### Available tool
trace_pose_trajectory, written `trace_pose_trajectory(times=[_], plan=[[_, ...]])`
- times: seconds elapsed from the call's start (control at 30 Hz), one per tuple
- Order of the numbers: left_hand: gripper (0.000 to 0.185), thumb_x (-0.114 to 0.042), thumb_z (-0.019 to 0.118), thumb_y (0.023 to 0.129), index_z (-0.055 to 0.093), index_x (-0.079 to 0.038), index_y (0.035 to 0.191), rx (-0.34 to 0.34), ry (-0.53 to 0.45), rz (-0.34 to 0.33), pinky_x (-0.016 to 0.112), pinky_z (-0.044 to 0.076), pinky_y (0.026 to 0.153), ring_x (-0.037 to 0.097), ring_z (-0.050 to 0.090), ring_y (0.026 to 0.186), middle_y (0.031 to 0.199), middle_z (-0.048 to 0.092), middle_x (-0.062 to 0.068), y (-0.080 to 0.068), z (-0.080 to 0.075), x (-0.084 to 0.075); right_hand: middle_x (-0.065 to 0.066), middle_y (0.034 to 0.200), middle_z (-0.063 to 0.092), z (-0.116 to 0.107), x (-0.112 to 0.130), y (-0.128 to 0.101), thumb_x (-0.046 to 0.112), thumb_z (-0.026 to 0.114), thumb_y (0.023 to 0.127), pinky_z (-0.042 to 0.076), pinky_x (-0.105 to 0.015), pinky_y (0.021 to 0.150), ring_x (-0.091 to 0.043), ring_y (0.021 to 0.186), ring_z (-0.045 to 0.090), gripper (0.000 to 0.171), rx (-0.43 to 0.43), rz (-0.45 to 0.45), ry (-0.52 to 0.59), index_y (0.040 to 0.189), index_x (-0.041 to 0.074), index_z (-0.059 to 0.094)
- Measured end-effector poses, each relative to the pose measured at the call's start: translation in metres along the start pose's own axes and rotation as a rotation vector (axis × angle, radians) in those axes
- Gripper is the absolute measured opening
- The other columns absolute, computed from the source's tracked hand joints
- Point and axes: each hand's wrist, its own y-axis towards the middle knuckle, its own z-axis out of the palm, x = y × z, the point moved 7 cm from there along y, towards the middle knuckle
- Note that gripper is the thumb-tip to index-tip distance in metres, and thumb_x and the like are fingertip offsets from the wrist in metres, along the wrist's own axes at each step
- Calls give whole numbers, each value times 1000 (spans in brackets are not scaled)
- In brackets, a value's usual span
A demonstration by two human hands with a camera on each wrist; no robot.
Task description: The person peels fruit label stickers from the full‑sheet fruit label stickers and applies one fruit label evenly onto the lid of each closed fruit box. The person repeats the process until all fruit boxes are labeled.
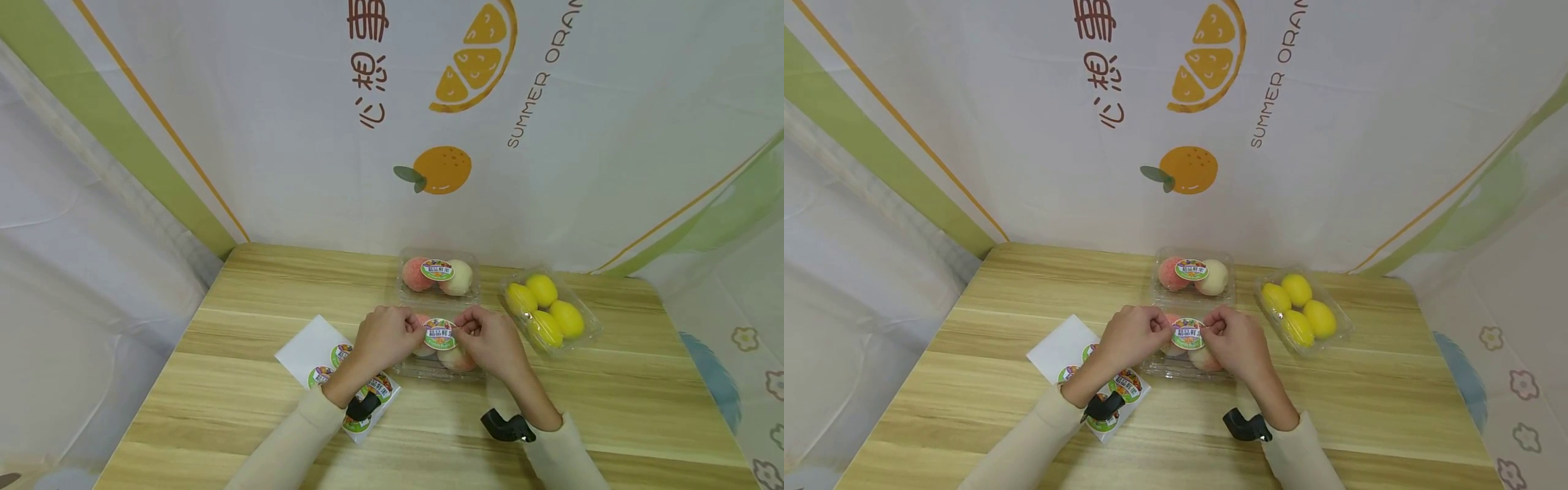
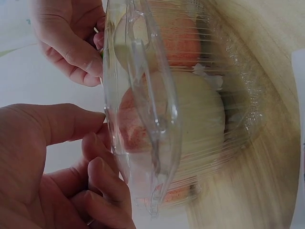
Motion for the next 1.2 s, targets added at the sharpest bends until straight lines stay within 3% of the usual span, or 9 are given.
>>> trace_pose_trajectory(times=[1.2], plan=[[21, -16, 76, 88, 66, -22, 71, 6, 104, 0, 28, 40, 46, 8, 49, 52, 61, 55, -11, -1, -2, -5, 4, 72, 62, 4, 3, 3, 13, 88, 87, 41, -28, 57, -14, 64, 54, 19, 1, -17, -129, 90, 10, 70]])
